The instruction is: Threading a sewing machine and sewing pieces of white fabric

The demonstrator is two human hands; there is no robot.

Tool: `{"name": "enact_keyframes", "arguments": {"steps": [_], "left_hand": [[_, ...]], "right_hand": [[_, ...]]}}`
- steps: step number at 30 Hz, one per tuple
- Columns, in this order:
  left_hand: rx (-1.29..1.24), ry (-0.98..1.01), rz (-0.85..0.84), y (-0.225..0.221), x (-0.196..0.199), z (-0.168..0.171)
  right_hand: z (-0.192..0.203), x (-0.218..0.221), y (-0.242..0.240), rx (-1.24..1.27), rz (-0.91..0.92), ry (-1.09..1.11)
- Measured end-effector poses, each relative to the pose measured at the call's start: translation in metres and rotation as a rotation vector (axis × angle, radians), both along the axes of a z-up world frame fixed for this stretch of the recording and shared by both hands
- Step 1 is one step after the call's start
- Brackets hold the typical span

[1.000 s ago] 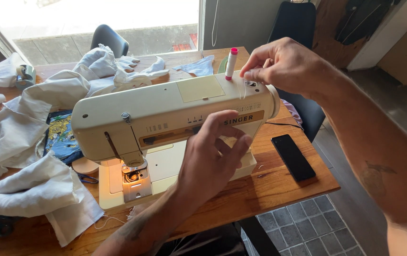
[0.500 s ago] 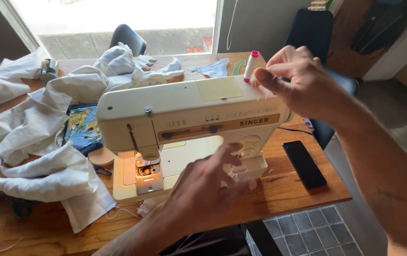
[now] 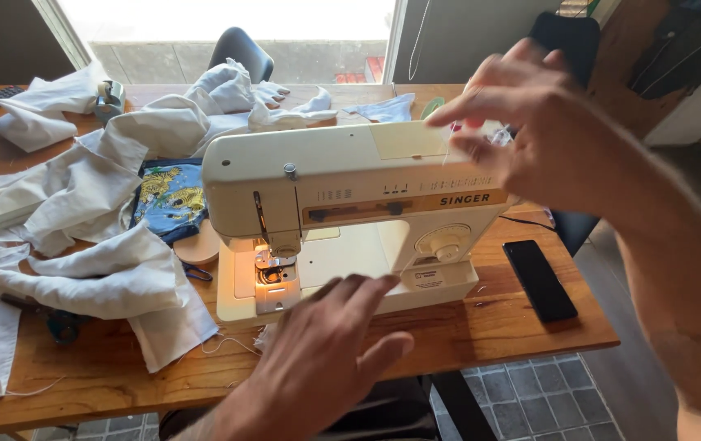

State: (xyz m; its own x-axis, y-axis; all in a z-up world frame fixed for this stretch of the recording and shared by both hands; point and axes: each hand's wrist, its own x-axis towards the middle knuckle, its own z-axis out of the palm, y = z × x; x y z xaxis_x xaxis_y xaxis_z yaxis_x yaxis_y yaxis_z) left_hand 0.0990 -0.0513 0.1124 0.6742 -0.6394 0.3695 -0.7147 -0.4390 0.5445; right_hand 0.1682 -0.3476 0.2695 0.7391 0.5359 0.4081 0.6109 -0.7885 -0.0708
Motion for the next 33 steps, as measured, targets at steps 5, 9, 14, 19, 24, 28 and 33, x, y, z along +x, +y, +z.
{"name": "enact_keyframes", "arguments": {"steps": [5, 9, 14, 19, 24, 28, 33], "left_hand": [[0.148, -0.123, 0.022, 0.002, -0.016, -0.041], [0.192, -0.192, 0.025, 0.003, -0.018, -0.072], [0.151, 0.114, 0.102, 0.003, -0.003, -0.031], [-0.022, 0.454, 0.283, -0.044, 0.026, -0.018], [0.047, 0.051, 0.56, -0.095, 0.055, -0.058], [0.013, -0.123, 0.66, -0.111, 0.076, -0.095], [-0.142, 0.245, 0.569, -0.084, 0.066, -0.068]], "right_hand": [[-0.023, 0.054, -0.047, -0.392, 0.053, -0.435], [-0.022, 0.069, -0.047, -0.45, 0.151, -0.463], [0.019, 0.058, -0.048, -0.281, 0.173, -0.216], [0.031, 0.055, -0.04, -0.023, -0.076, -0.038], [0.012, 0.064, -0.03, -0.006, -0.326, 0.257], [-0.006, 0.074, -0.044, 0.048, -0.16, 0.187], [-0.011, 0.065, -0.049, -0.235, 0.224, 0.0]]}}
